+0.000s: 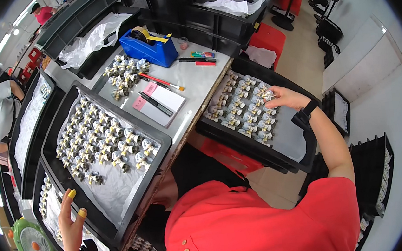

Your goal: The person repeatedly picks up small cylindrical components from a tray, attaches a yellow cap to each one, and places the assembled unit into a separate tray. The process is repetitive and involves handling the items one at a time.

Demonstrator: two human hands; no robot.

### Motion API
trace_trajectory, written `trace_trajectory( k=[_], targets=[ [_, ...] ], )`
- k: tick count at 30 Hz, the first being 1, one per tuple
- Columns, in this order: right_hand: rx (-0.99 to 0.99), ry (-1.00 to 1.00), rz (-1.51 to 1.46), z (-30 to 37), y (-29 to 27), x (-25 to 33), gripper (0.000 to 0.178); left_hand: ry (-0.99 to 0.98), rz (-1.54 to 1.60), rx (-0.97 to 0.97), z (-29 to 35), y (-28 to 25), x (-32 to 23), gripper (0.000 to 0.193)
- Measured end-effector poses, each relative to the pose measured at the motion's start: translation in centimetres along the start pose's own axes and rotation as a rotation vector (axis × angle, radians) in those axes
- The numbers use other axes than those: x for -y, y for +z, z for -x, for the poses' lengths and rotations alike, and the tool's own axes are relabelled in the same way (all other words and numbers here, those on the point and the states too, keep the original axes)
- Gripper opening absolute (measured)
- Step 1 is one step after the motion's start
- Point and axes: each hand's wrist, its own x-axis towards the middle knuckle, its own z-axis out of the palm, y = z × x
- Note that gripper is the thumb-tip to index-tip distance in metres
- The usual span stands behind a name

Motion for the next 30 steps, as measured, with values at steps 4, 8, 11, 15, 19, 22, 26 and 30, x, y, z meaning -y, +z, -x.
trace_trajectory(
  k=[4,8,11,15,19,22,26,30],
  targets=[
    [0.172,-0.018,0.181,-3.2,0.8,0.9,0.048,-0.016,-0.039,0.004,2.2,-1.1,-0.7,0.053],
    [0.346,-0.085,0.152,-3.0,4.9,7.7,0.05,0.006,-0.091,0.115,3.0,-1.5,-2.6,0.051],
    [0.349,-0.254,0.138,-2.5,8.8,13.3,0.065,0.058,-0.181,0.177,3.9,-1.5,-1.7,0.056],
    [0.265,-0.636,0.092,-4.1,16.9,20.8,0.072,0.09,-0.138,0.209,5.8,-0.8,-1.1,0.055],
    [0.486,-0.888,-0.157,-6.7,26.1,26.0,0.073,0.017,-0.089,0.165,8.9,-0.6,-1.4,0.053],
    [0.644,-0.922,-0.176,-5.5,31.3,29.4,0.08,0.04,-0.006,0.145,10.8,-1.5,-2.5,0.051],
    [0.824,-0.989,-0.342,-3.5,36.9,31.7,0.086,0.467,0.121,-0.349,14.0,-3.3,-6.7,0.037],
    [0.989,-0.914,-0.507,-4.6,40.5,31.7,0.079,0.883,0.344,-0.658,17.1,-4.9,-11.4,0.019]
  ],
)
